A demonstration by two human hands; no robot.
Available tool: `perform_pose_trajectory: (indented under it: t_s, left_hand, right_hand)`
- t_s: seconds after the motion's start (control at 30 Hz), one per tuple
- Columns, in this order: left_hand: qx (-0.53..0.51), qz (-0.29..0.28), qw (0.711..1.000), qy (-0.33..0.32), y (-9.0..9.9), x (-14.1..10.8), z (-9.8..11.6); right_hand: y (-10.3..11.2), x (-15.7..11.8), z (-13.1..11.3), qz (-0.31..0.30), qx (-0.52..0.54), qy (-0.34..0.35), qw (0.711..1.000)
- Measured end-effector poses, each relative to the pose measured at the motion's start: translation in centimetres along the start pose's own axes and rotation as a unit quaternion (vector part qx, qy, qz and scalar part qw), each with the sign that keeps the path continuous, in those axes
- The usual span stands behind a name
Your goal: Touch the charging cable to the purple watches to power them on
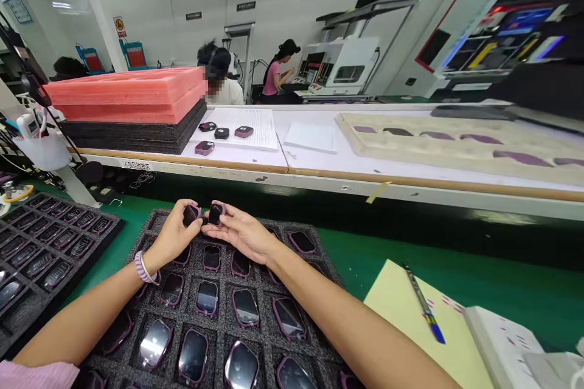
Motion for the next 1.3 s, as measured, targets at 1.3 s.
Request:
perform_pose_trajectory:
  t_s: [1.3]
  left_hand:
    - [-0.013,0.016,0.999,-0.047,0.4,-1.7,0.6]
  right_hand:
    - [-0.9,-2.0,0.0,-0.085,-0.064,0.023,0.994]
Point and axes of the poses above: each hand's wrist, its own x-axis towards the middle knuckle, its own y-axis out of the back of the hand, z = x × y, the point moved 6 cm from there along x, towards the middle knuckle, and after that the axes turned 9 degrees about z, right-handed, at the moved point
